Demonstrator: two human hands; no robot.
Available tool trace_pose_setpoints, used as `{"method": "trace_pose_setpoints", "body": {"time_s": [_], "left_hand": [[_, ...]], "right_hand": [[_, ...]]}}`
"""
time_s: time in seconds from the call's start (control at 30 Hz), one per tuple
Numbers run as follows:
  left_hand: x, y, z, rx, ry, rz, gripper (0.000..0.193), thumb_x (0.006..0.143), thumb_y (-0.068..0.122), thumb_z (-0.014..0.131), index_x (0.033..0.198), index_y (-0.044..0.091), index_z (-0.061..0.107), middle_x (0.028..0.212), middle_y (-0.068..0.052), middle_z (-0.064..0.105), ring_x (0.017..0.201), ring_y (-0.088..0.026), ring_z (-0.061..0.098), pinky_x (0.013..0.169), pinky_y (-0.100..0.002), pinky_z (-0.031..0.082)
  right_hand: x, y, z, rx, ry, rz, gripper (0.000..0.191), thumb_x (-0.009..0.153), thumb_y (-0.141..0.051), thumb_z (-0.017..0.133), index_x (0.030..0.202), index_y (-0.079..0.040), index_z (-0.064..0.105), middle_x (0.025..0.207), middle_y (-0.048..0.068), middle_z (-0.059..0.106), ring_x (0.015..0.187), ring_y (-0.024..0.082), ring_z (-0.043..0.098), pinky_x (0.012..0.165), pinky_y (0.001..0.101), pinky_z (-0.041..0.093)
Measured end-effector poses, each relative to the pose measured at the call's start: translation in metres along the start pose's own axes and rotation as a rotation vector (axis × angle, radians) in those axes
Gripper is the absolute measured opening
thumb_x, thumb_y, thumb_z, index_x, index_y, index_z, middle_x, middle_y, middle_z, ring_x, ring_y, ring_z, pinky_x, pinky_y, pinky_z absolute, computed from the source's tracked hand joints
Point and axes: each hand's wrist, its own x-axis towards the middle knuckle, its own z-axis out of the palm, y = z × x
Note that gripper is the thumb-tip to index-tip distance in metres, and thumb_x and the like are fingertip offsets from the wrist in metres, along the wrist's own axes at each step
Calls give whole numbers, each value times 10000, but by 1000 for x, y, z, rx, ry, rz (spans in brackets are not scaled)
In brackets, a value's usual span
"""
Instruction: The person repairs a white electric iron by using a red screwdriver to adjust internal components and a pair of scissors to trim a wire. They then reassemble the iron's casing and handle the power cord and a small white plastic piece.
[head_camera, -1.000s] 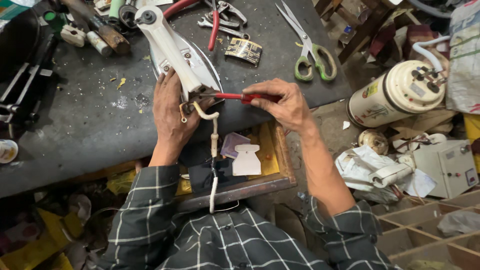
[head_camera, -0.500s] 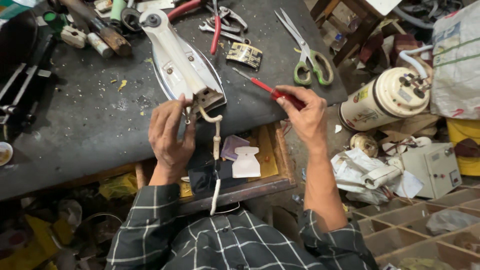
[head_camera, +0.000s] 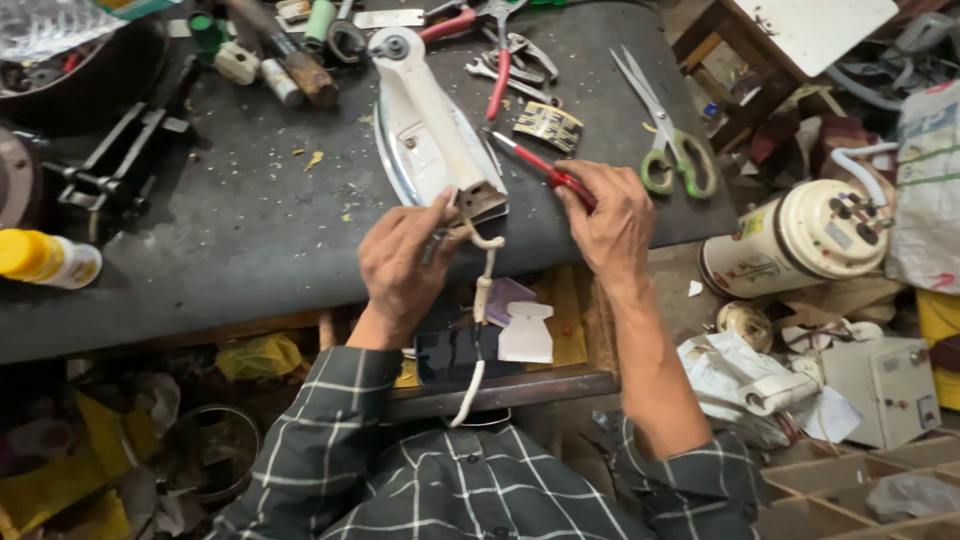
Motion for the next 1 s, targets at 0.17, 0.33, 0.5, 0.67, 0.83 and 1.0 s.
{"method": "trace_pose_setpoints", "body": {"time_s": [0.17,0.33,0.5,0.67,0.83,1.0], "left_hand": [[6,-5,-6,40,-88,67,506,891,160,844,1342,13,669,903,-55,721,832,-220,689,735,-350,548],[5,-23,-26,25,-26,96,602,868,319,857,1362,60,632,1147,-108,722,1006,-261,692,854,-359,586],[-2,-86,-83,287,-24,-146,752,831,408,936,1423,70,617,1165,-100,709,1083,-277,658,965,-395,536],[-3,-141,-135,686,-161,-261,541,858,153,829,1351,29,645,1285,-154,675,1240,-336,597,1065,-411,479],[4,-159,-144,653,-195,-233,330,904,16,720,1233,2,696,1219,-164,687,1154,-366,609,1028,-456,473],[13,-169,-143,709,-231,-225,210,913,-47,623,1082,10,733,1047,-136,678,1027,-338,629,971,-450,507]], "right_hand": [[5,-6,15,30,-22,-66,292,927,-113,770,1215,-84,735,1194,104,734,1037,337,663,916,421,521],[6,-5,23,39,78,-124,338,1004,-259,759,1273,-60,710,1291,154,702,1194,356,631,1028,455,489],[0,-4,22,180,142,75,353,1034,-300,722,1292,-60,700,1278,151,704,1202,341,627,1028,430,489],[-2,-8,24,161,164,57,303,1029,-238,719,1273,-58,710,1253,149,707,1198,343,628,1050,434,482],[-3,-8,24,151,184,50,272,1013,-192,705,1248,-56,714,1239,138,717,1188,338,638,1059,435,485],[-3,-7,27,144,190,38,255,1010,-170,706,1230,-43,714,1236,135,721,1182,337,632,1058,433,481]]}}
